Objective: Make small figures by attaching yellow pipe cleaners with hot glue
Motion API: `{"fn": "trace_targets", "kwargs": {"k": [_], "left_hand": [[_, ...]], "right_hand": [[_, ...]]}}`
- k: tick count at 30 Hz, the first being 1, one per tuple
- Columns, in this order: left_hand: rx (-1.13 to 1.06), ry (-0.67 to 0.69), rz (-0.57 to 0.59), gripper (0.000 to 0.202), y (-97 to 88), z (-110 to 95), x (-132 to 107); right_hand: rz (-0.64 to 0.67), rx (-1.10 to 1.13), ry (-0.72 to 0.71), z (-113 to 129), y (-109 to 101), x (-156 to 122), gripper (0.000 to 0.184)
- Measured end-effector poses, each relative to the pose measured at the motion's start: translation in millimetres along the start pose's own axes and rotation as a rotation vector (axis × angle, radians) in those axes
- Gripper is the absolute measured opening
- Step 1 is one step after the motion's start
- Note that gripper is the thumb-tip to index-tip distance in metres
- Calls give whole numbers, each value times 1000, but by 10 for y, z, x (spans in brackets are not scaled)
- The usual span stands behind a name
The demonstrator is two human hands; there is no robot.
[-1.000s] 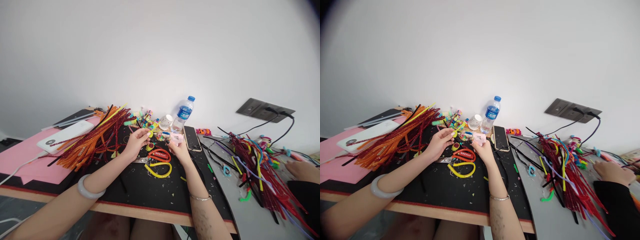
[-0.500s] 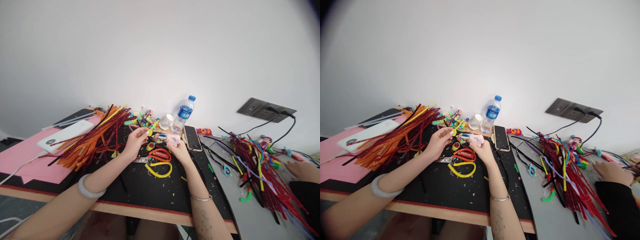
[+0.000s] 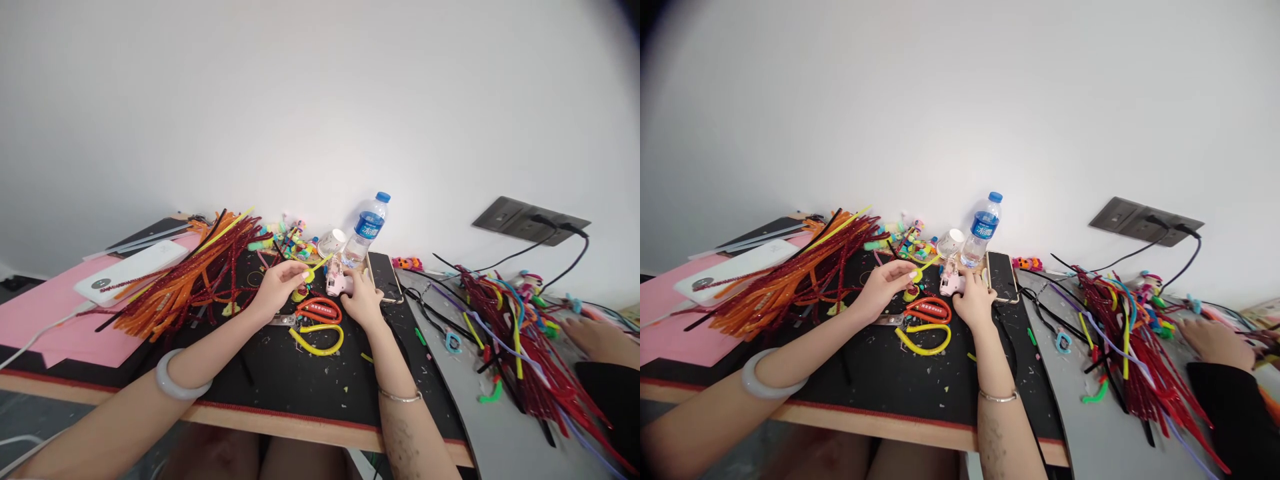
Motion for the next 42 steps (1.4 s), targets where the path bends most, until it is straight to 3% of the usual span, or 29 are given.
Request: {"fn": "trace_targets", "kwargs": {"k": [4, 8, 12, 42], "left_hand": [[87, 36, 56, 24, 29, -16, -10], [163, 99, 117, 20, 58, -18, -23], [201, 139, 134, 20, 65, -3, -32], [164, 153, -34, 24, -22, -17, 23]], "right_hand": [[-128, 79, -20, 52, -103, -7, 38], [-257, 343, -217, 233, -231, -51, 34], [-222, 429, -311, 360, -196, -99, 28], [-75, 512, -387, 532, 1, -202, 18]]}}
Point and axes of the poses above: each hand's wrist, its own x-axis towards the middle knuckle, its own y-axis out of the palm, z = x × y, the point moved 4 cm from there along x, towards the middle knuckle, and after that the axes turned 7 degrees about -z, right-handed, at the moved point
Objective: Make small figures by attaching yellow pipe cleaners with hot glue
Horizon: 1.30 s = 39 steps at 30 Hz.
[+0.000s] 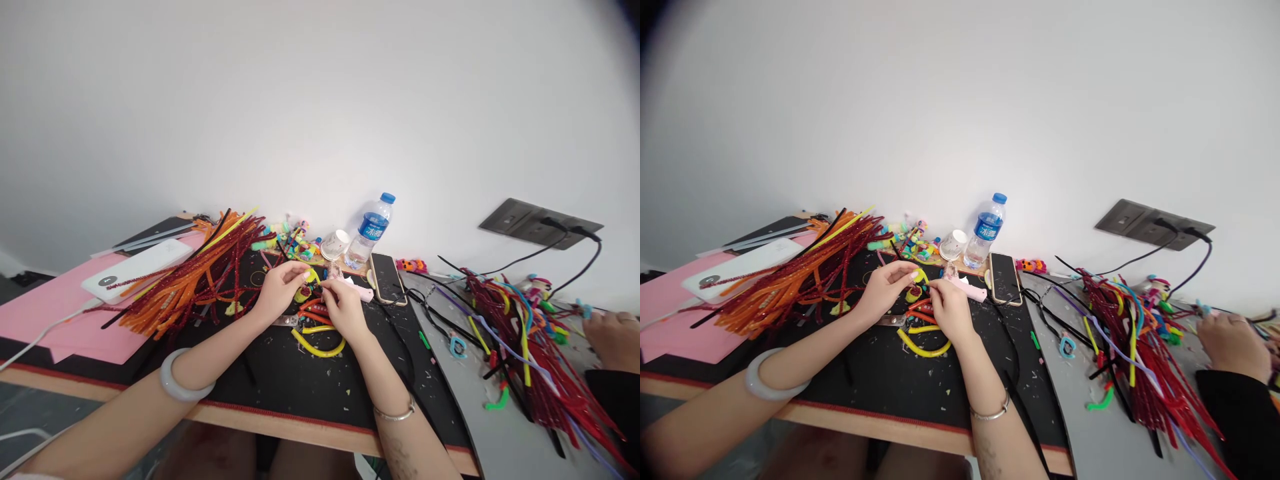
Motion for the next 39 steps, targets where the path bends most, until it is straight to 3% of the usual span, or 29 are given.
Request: {"fn": "trace_targets", "kwargs": {"k": [39], "left_hand": [[-93, -112, 30, 30, 56, 3, -76]], "right_hand": [[-6, 59, 95, 35, 44, -25, 17]]}}
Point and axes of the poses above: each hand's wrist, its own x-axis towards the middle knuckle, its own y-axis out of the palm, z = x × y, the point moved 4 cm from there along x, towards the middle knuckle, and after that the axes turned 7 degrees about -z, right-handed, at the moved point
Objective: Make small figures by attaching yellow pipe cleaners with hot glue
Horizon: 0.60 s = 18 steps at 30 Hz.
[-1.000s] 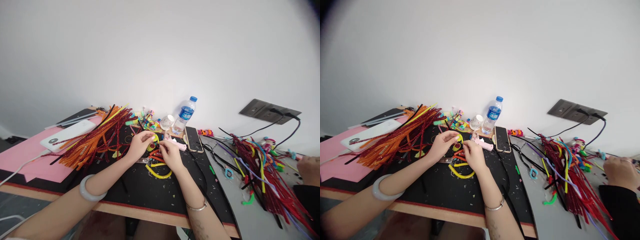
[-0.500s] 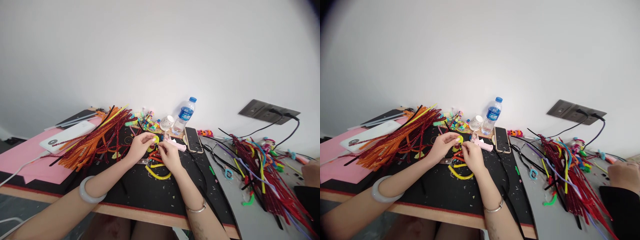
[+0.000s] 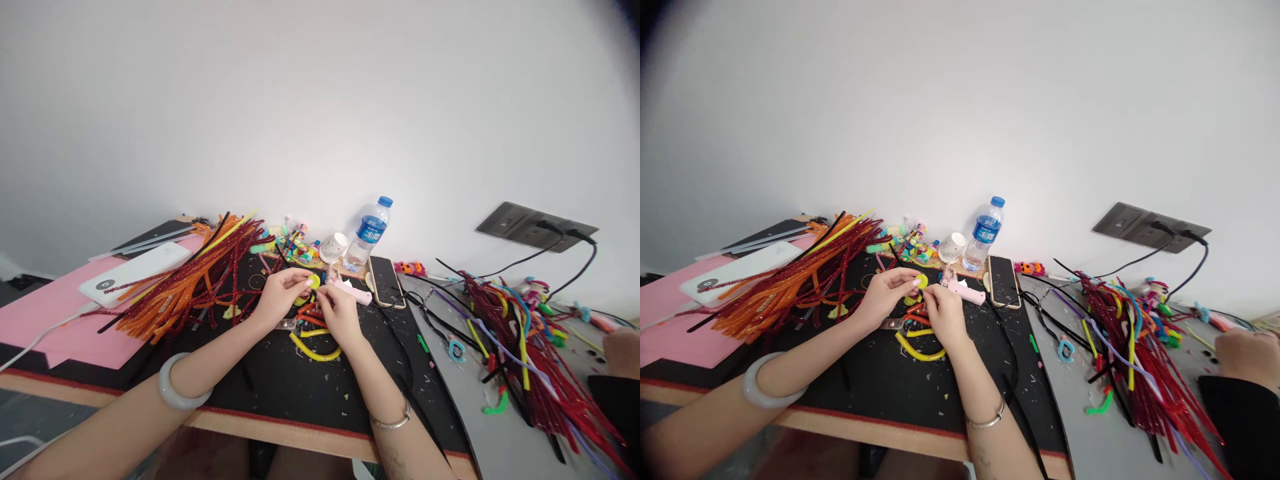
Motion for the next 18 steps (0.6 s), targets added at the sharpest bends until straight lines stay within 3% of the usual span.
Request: {"fn": "trace_targets", "kwargs": {"k": [5, 11, 18], "left_hand": [[47, 41, -6, 32, -8, -9, 0], [37, 45, -26, 41, -9, -23, -9], [63, 25, -10, 39, 1, -65, -34]], "right_hand": [[-32, 90, 83, -13, 23, -5, 19], [-57, 373, 280, -62, 88, -32, 18], [-73, 522, 385, -66, 85, -8, 17]]}}
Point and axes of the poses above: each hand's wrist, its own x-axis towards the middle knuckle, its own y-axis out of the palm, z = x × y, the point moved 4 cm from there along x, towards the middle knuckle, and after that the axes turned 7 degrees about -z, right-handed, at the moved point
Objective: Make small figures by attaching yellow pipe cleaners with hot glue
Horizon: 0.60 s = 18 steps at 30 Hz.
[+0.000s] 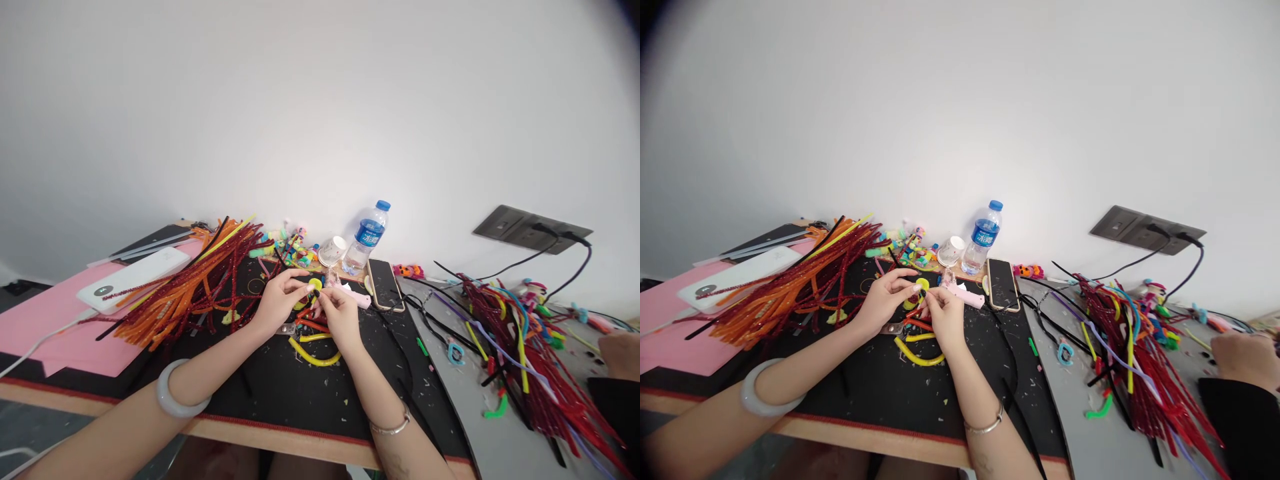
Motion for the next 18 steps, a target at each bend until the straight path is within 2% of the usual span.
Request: {"fn": "trace_targets", "kwargs": {"k": [12, 18], "left_hand": [[57, -12, 47, 38, -3, 6, 25], [30, -60, 60, 37, 11, 30, 21]], "right_hand": [[17, 61, 32, 12, -8, -5, 18], [24, 64, 34, -15, -22, -2, 21]]}}
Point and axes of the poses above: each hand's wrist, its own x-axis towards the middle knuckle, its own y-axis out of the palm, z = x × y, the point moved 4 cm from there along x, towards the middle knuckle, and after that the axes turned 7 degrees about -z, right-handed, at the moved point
